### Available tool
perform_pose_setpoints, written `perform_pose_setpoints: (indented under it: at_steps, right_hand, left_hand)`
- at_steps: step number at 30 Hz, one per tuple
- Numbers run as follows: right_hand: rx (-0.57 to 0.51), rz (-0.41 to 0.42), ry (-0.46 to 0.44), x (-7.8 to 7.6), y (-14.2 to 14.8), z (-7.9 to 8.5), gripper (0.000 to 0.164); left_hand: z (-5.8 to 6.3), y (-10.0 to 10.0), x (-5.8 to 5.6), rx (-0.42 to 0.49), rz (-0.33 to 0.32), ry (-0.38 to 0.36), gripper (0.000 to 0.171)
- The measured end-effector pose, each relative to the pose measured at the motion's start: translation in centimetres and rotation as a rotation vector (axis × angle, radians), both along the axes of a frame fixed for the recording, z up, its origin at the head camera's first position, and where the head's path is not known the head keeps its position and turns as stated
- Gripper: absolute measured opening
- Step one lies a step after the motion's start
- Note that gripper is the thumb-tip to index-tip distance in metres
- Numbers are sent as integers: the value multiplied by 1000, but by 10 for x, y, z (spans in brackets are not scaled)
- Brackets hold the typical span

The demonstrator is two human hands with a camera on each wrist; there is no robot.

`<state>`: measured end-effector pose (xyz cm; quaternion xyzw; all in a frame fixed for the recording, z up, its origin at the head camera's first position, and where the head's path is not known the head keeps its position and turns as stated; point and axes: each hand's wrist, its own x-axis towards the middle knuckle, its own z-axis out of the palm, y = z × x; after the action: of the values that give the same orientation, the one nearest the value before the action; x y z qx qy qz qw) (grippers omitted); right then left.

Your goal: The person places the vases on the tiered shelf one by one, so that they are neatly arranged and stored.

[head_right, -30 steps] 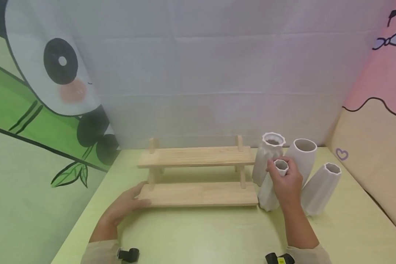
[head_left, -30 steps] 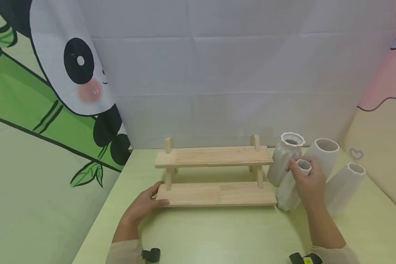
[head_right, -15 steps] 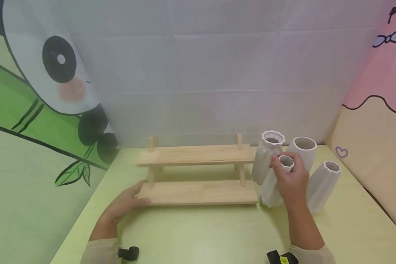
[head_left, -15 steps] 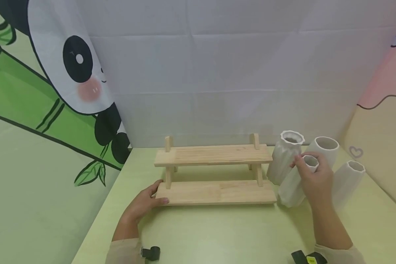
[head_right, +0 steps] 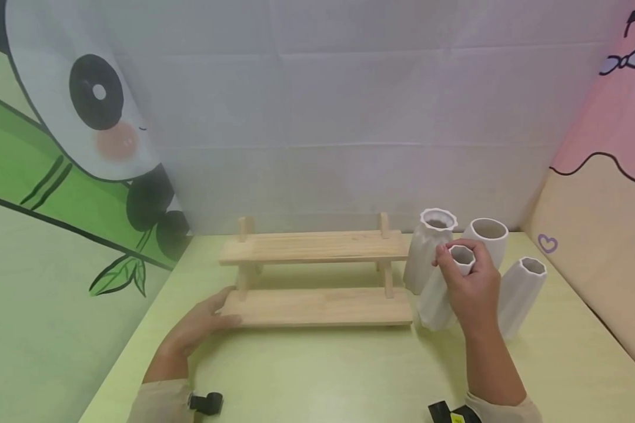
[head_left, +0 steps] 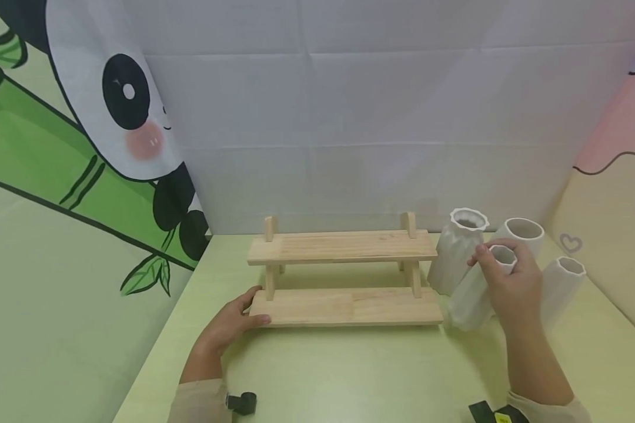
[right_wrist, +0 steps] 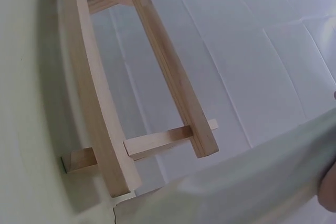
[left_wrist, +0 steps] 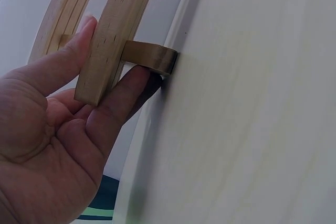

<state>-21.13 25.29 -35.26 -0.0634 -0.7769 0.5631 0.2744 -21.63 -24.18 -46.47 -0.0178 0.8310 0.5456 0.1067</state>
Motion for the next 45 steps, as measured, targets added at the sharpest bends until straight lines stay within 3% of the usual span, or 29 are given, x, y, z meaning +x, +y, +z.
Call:
perform_pose_setpoints:
  at_steps: [15,22,28,45]
  right_hand:
    - [-37,38,43,5,-5,7,19]
    - [-71,81,126,4,-14,8,14]
    - [-115,117,143,4,-19,10,12]
    - [-48,169,183,-6,-35,12,16]
  left_hand:
    - [1,0,0,-10,-3,1,94]
    - [-1,0,-1,-11,-5,1,93]
    - [-3,1,-4,-29,-1,-2,93]
    - [-7,1,-6,-48,-11,19,91]
